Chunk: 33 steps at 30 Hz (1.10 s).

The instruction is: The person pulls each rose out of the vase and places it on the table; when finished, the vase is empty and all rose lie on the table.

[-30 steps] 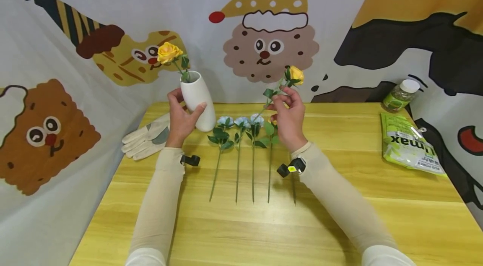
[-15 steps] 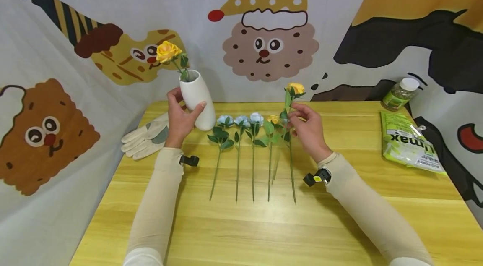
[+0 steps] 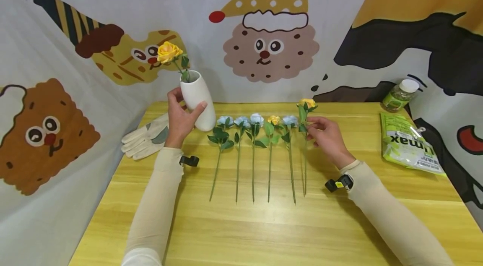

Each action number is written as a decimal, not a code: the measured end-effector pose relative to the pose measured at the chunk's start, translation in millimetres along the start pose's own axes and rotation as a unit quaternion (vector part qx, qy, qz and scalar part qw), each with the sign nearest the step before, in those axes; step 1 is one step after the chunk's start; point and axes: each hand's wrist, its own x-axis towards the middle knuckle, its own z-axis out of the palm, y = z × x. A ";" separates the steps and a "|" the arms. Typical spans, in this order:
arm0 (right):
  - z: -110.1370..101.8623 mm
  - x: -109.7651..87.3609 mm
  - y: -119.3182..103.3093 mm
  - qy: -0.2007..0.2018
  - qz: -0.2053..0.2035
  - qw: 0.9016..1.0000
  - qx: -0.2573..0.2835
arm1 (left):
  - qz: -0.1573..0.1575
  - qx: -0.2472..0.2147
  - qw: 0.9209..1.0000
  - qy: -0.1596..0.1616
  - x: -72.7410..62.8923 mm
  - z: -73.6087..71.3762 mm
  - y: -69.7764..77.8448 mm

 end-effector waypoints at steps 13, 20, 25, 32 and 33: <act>-14.3 4.9 29.3 -0.060 0.041 0.995 -0.068 | 0.000 -0.002 1.000 0.005 -0.2 -1.7 0.1; -18.2 9.2 38.3 -0.086 0.055 0.991 -0.082 | -0.013 0.001 1.000 0.008 -3.8 -0.9 11.5; -18.7 11.1 41.9 -0.107 0.048 0.989 -0.091 | -0.021 0.004 1.000 0.000 -12.3 -1.9 33.8; -20.5 10.8 41.5 -0.121 0.047 0.986 -0.100 | -0.019 0.008 1.000 -0.004 -7.1 0.4 18.1; -20.9 10.6 41.2 -0.123 0.046 0.986 -0.100 | -0.017 0.006 1.000 -0.004 -5.5 0.6 14.2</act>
